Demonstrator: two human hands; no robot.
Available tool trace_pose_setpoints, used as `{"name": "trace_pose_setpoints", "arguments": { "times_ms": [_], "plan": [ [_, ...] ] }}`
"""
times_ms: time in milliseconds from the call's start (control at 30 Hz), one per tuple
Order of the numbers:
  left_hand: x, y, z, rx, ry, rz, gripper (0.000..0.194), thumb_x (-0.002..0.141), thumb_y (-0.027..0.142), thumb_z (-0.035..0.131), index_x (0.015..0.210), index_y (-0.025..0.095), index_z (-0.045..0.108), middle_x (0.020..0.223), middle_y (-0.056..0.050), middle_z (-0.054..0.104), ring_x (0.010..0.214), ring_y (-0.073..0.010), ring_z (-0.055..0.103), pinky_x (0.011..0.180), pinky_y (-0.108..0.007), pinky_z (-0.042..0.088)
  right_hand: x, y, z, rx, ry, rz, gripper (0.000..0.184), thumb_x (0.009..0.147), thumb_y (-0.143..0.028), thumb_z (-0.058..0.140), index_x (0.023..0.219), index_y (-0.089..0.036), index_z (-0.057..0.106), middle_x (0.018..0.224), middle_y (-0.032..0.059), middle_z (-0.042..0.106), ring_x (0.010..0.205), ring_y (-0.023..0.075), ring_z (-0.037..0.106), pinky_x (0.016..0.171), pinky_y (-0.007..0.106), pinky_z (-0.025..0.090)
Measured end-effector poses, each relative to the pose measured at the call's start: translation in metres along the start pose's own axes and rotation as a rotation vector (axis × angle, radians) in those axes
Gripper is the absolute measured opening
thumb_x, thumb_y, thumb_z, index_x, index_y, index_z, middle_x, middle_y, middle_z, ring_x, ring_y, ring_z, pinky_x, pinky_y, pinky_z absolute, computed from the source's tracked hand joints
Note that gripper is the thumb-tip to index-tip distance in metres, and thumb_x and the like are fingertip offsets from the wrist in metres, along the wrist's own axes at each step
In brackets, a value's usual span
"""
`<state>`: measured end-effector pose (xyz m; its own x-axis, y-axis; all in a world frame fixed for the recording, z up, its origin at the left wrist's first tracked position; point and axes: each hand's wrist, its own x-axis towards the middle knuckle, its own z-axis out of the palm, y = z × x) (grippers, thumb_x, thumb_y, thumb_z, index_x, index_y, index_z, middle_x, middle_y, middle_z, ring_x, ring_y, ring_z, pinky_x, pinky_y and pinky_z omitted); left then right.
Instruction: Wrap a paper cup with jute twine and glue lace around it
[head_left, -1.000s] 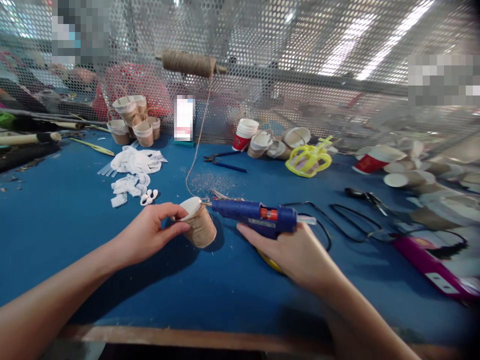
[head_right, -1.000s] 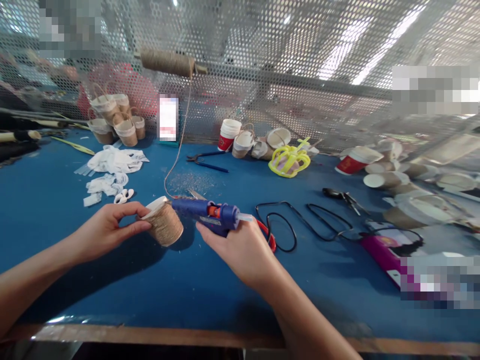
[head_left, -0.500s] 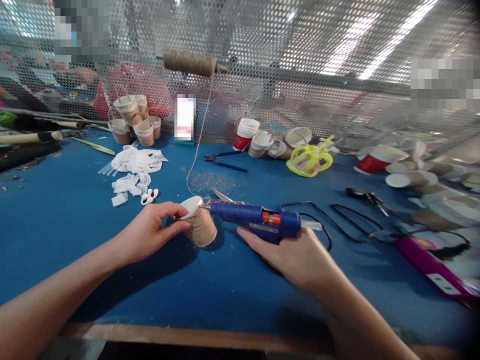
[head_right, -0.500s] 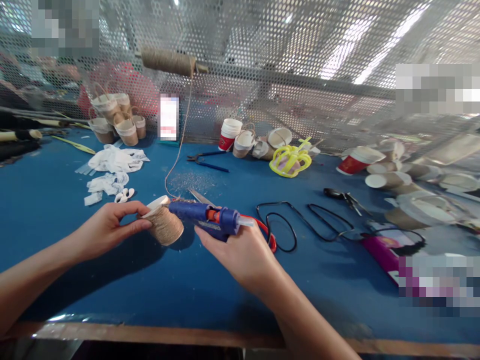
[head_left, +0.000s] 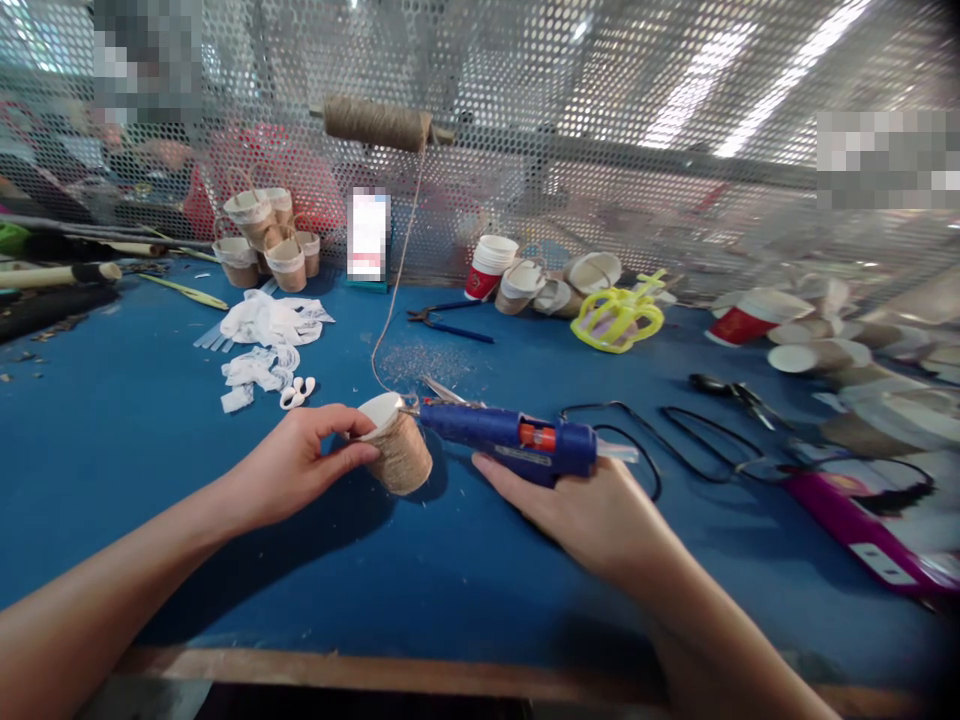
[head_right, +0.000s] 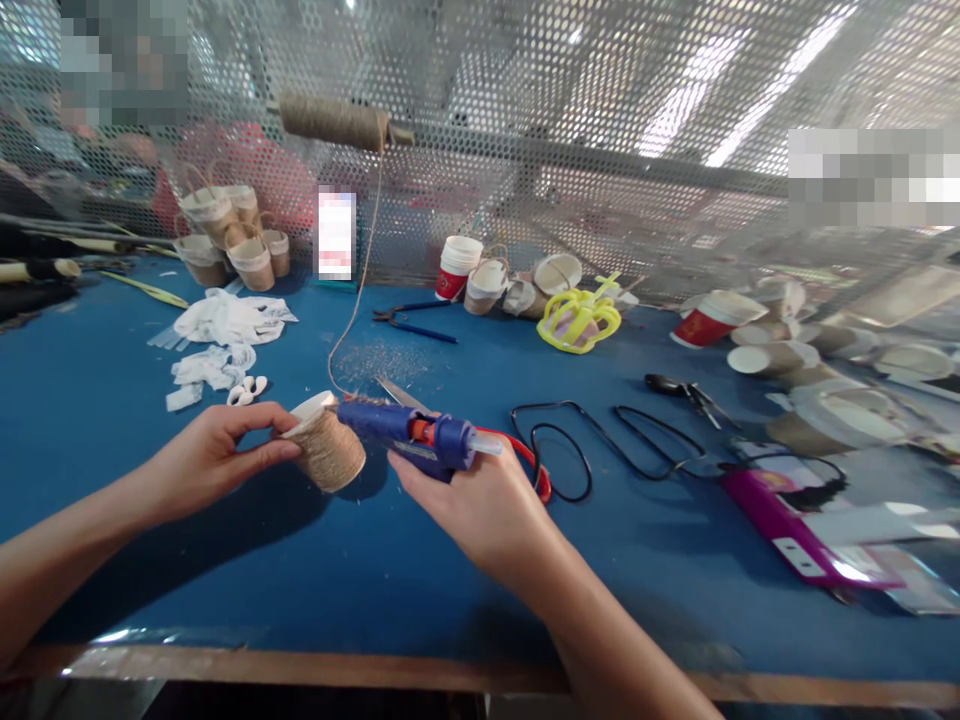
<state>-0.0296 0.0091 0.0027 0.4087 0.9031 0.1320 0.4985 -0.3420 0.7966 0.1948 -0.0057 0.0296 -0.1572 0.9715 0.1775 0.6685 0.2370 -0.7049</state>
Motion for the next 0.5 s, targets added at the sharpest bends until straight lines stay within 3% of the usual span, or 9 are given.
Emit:
{"name": "trace_pose_setpoints", "arguments": {
  "times_ms": [200, 367, 500],
  "plan": [
    [-0.0001, 0.0012, 0.0001, -0.016, 0.001, -0.021, 0.017, 0.079, 0.028, 0.052, 0.074, 0.015, 0.062, 0.073, -0.001, 0.067, 0.068, -0.0134, 0.059, 0.068, -0.024, 0.046, -0.0007, -0.001, 0.0005, 0.052, 0.002, -0.039, 0.009, 0.072, -0.026, 0.055, 0.064, -0.025, 0.06, 0.056, -0.0036, 0.065, 0.053, 0.0178, 0.063, 0.051, 0.026, 0.053],
    [0.0003, 0.0006, 0.0003, -0.012, 0.006, -0.013, 0.018, 0.079, 0.028, 0.051, 0.074, 0.016, 0.062, 0.073, -0.001, 0.067, 0.067, -0.0131, 0.059, 0.067, -0.024, 0.046, -0.0019, -0.0038, -0.0006, 0.024, 0.021, -0.067, 0.02, 0.069, -0.022, 0.057, 0.05, -0.026, 0.053, 0.044, -0.0055, 0.057, 0.042, 0.015, 0.057, 0.045, 0.024, 0.051],
    [0.0003, -0.0003, 0.0003, 0.009, 0.009, -0.019, 0.018, 0.08, 0.029, 0.051, 0.073, 0.016, 0.061, 0.073, 0.0, 0.067, 0.068, -0.0129, 0.059, 0.068, -0.023, 0.046, -0.0018, -0.0043, -0.0005, 0.005, 0.023, -0.08, 0.016, 0.069, -0.024, 0.057, 0.053, -0.025, 0.055, 0.05, -0.0047, 0.062, 0.047, 0.0165, 0.061, 0.047, 0.025, 0.052]
  ]
}}
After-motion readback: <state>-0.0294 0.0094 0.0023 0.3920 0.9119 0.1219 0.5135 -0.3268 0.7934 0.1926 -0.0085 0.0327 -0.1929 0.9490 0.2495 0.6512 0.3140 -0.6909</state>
